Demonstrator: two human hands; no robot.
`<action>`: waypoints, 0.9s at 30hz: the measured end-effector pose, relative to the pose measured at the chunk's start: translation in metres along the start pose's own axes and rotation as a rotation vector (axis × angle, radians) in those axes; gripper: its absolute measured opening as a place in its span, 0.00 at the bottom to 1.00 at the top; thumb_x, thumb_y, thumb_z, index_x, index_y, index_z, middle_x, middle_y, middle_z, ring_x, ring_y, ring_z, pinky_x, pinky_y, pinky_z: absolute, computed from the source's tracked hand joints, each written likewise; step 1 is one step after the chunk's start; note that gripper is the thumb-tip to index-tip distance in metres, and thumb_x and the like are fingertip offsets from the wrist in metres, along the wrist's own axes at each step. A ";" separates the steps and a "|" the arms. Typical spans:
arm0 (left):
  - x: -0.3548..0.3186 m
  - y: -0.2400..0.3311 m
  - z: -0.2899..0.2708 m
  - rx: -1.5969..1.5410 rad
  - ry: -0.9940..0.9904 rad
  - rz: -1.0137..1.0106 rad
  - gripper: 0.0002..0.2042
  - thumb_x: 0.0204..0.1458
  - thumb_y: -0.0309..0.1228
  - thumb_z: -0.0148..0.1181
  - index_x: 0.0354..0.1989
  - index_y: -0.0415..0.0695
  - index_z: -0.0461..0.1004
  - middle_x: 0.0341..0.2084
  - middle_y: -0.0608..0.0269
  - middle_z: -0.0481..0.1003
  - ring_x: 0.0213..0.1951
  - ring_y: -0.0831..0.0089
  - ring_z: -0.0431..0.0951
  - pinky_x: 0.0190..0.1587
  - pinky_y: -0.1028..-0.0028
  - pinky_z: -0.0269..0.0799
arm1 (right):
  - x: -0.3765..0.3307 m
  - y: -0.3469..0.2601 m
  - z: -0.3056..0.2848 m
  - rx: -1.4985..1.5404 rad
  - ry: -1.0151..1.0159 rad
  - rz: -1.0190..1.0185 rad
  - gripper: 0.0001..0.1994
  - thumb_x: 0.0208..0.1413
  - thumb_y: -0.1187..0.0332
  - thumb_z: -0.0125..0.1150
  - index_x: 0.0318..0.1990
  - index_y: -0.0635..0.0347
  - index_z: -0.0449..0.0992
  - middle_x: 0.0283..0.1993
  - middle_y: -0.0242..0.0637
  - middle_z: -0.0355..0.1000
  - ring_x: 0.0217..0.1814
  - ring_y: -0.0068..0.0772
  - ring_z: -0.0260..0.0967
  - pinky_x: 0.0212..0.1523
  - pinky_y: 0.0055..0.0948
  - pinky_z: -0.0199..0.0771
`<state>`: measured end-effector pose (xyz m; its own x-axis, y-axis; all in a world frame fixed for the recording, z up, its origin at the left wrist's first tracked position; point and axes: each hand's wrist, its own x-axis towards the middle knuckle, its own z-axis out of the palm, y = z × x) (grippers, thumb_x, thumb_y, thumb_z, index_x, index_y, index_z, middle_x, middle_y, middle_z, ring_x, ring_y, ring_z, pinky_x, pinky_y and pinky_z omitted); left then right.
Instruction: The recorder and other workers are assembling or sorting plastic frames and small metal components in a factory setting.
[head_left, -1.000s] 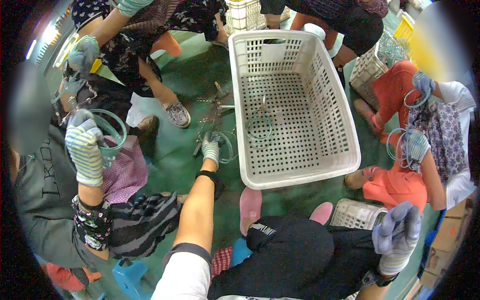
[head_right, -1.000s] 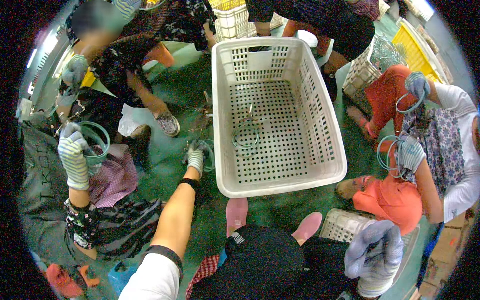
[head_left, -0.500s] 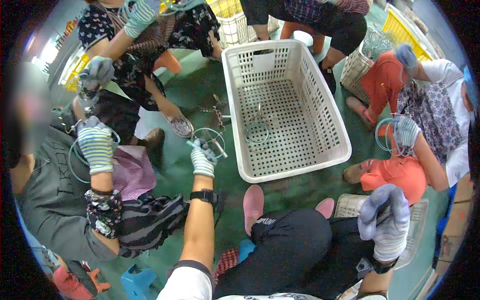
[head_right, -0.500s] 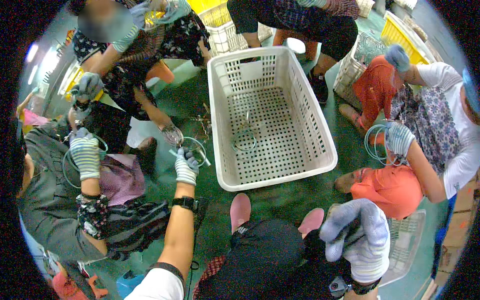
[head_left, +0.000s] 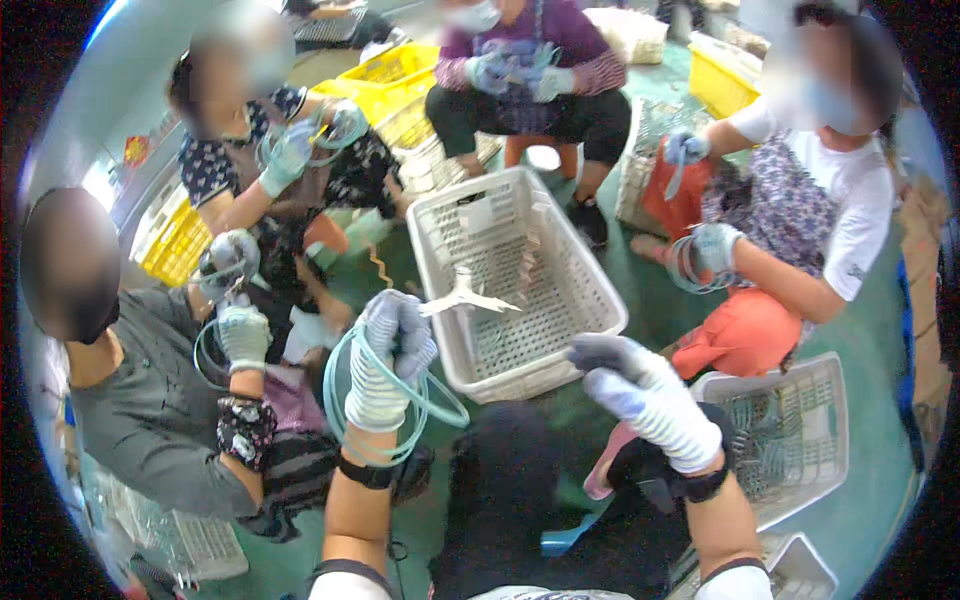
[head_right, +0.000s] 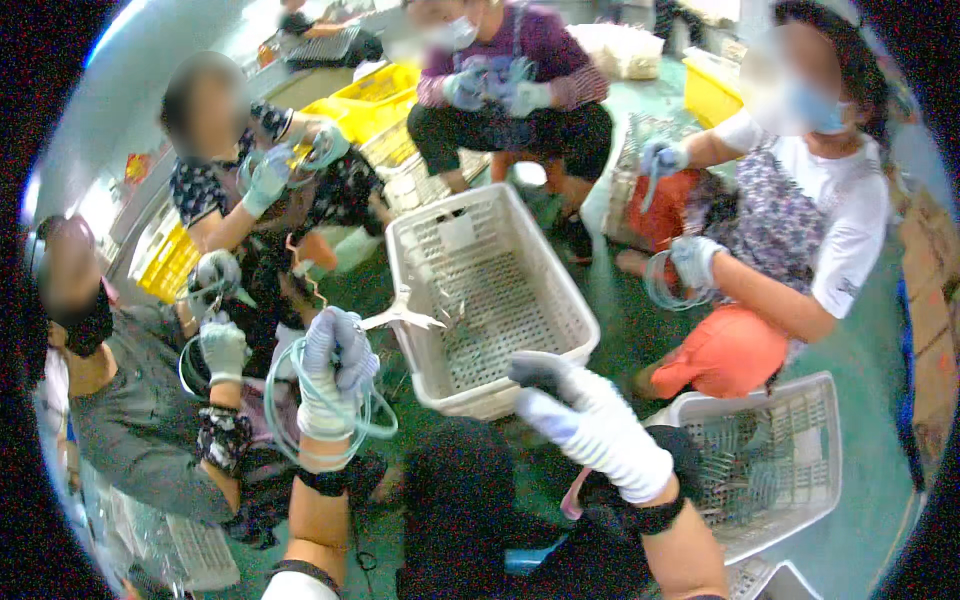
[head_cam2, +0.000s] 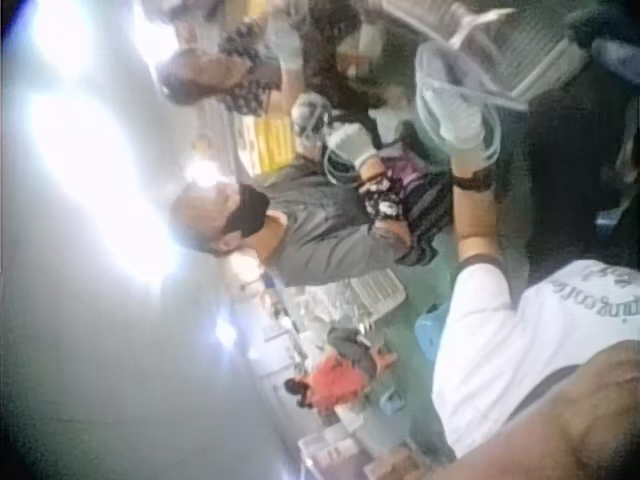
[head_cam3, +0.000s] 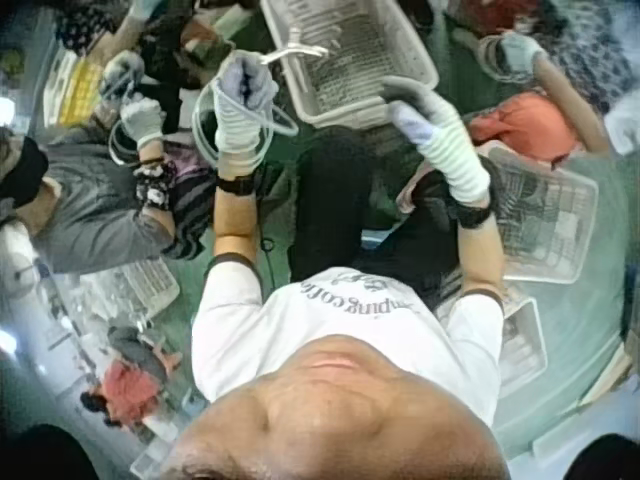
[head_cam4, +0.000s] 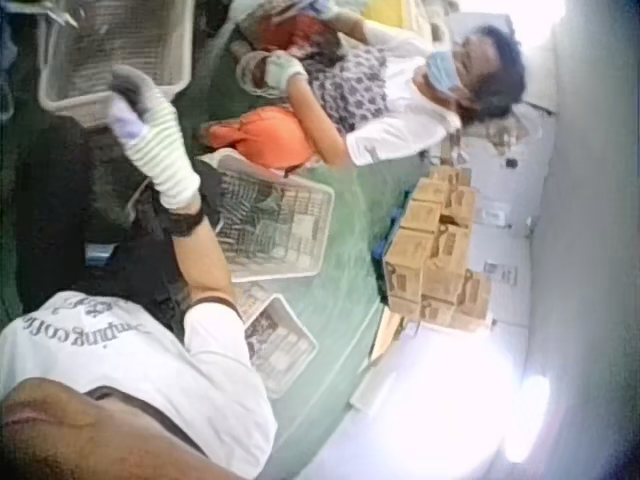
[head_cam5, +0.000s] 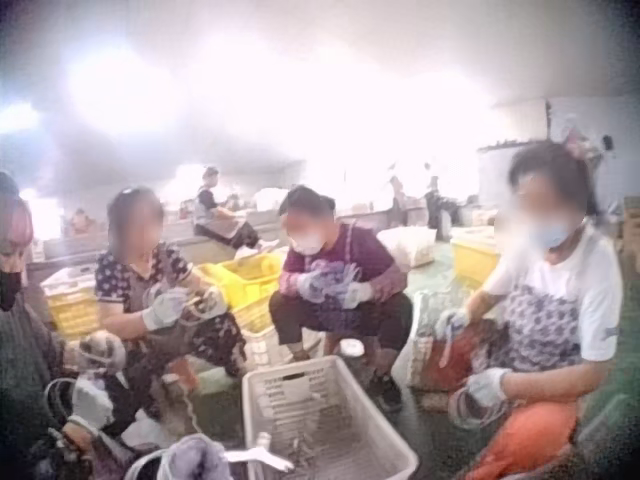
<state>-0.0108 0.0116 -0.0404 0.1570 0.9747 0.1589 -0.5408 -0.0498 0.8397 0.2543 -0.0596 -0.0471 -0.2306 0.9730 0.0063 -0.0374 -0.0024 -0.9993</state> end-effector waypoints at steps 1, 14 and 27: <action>0.003 0.003 0.028 0.105 -0.033 -0.039 0.15 0.57 0.40 0.48 0.23 0.44 0.63 0.13 0.72 0.58 0.12 0.86 0.53 0.14 0.85 0.49 | 0.002 0.005 -0.001 -0.005 -0.042 -0.091 0.26 0.53 0.62 0.58 0.57 0.64 0.60 0.53 0.40 0.64 0.56 0.29 0.59 0.57 0.28 0.56; 0.037 -0.052 0.082 0.394 -0.279 -0.244 0.12 0.56 0.28 0.48 0.47 0.40 0.69 0.25 0.73 0.70 0.19 0.90 0.62 0.20 0.88 0.57 | 0.006 0.009 -0.017 0.409 0.344 -0.205 0.13 0.54 0.62 0.56 0.43 0.60 0.71 0.27 0.27 0.68 0.23 0.18 0.63 0.24 0.19 0.64; 0.043 -0.045 0.061 0.406 -0.263 0.116 0.18 0.58 0.40 0.46 0.46 0.38 0.70 0.35 0.63 0.75 0.34 0.80 0.74 0.35 0.80 0.70 | 0.004 0.009 -0.012 0.461 0.407 -0.069 0.08 0.54 0.64 0.56 0.34 0.58 0.71 0.22 0.28 0.68 0.15 0.12 0.56 0.16 0.14 0.55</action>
<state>0.0702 0.0422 -0.0398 0.3461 0.8725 0.3448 -0.2101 -0.2862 0.9349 0.2643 -0.0529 -0.0561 0.1739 0.9841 -0.0348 -0.4766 0.0532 -0.8775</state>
